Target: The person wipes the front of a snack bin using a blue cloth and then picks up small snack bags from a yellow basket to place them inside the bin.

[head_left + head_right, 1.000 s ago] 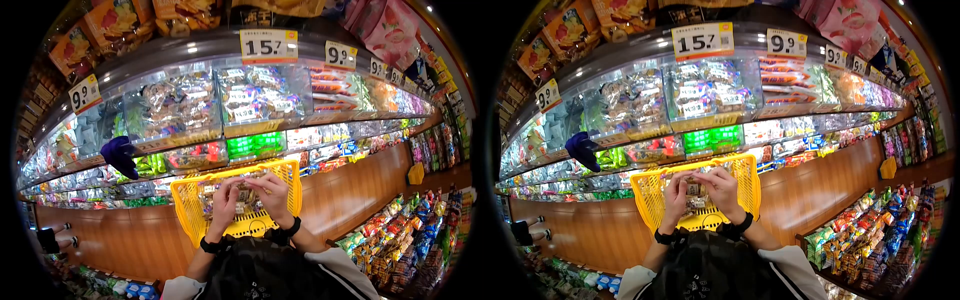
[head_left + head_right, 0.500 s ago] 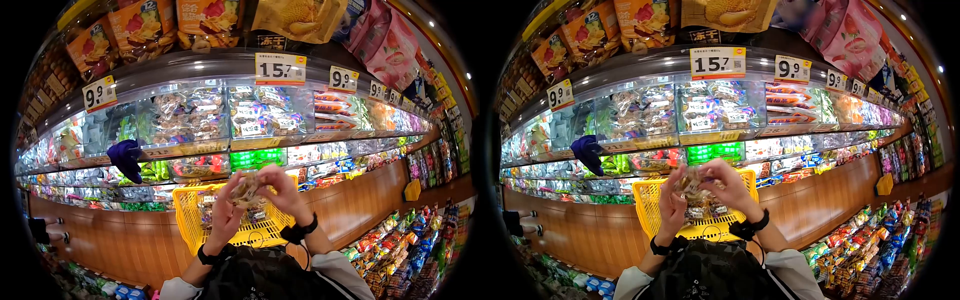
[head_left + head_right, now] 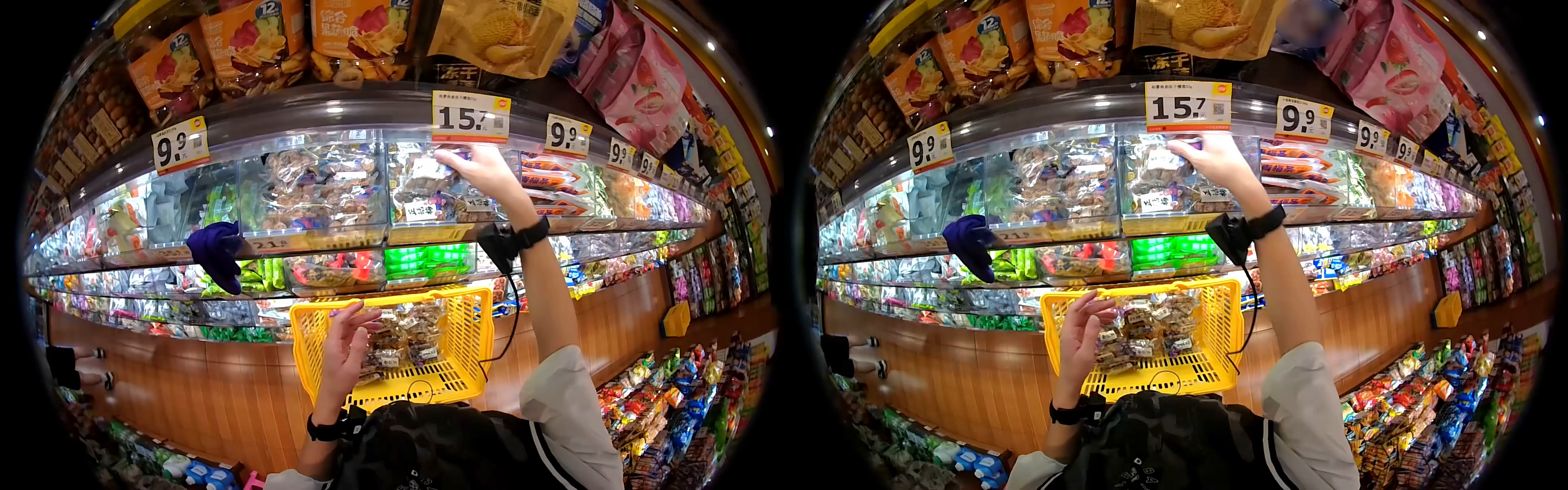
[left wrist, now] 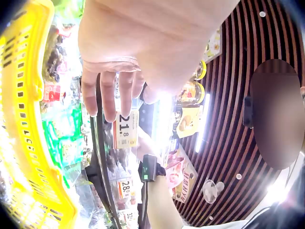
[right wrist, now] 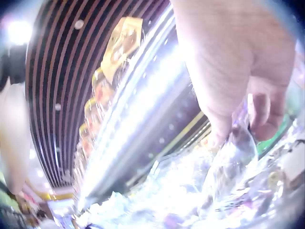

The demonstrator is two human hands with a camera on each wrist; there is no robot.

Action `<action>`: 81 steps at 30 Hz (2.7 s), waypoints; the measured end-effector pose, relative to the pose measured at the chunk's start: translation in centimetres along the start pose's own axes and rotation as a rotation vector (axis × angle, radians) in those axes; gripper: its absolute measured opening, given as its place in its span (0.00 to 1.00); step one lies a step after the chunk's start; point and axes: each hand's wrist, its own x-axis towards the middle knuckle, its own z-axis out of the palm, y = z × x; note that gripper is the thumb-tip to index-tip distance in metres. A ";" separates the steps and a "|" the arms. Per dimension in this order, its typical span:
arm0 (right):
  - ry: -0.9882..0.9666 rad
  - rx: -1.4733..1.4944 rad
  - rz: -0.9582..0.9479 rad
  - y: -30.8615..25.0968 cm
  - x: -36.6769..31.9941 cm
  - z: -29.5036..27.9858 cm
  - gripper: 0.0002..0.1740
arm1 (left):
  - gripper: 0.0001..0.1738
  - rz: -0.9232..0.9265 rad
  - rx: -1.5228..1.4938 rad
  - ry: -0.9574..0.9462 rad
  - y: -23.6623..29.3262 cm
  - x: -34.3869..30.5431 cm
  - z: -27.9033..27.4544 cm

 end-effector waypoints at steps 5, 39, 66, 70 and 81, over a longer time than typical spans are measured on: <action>-0.112 -0.230 -0.102 0.0 0.5 1.3 0.18 | 0.19 -0.065 0.083 0.024 0.3 -1.1 -3.2; -0.384 -0.088 0.845 24.0 -35.2 28.7 0.28 | 0.25 -0.347 0.613 0.475 -14.5 -9.0 -12.1; -0.062 1.196 0.697 10.6 -31.2 15.3 0.10 | 0.24 0.078 1.308 0.468 -7.7 -5.4 -5.5; -0.052 1.253 0.673 6.7 -29.5 15.4 0.10 | 0.19 -0.274 0.460 -0.052 -4.2 -3.4 0.9; -0.057 1.151 0.703 2.3 -27.8 19.3 0.19 | 0.11 -0.428 0.219 0.122 -6.9 -1.8 1.8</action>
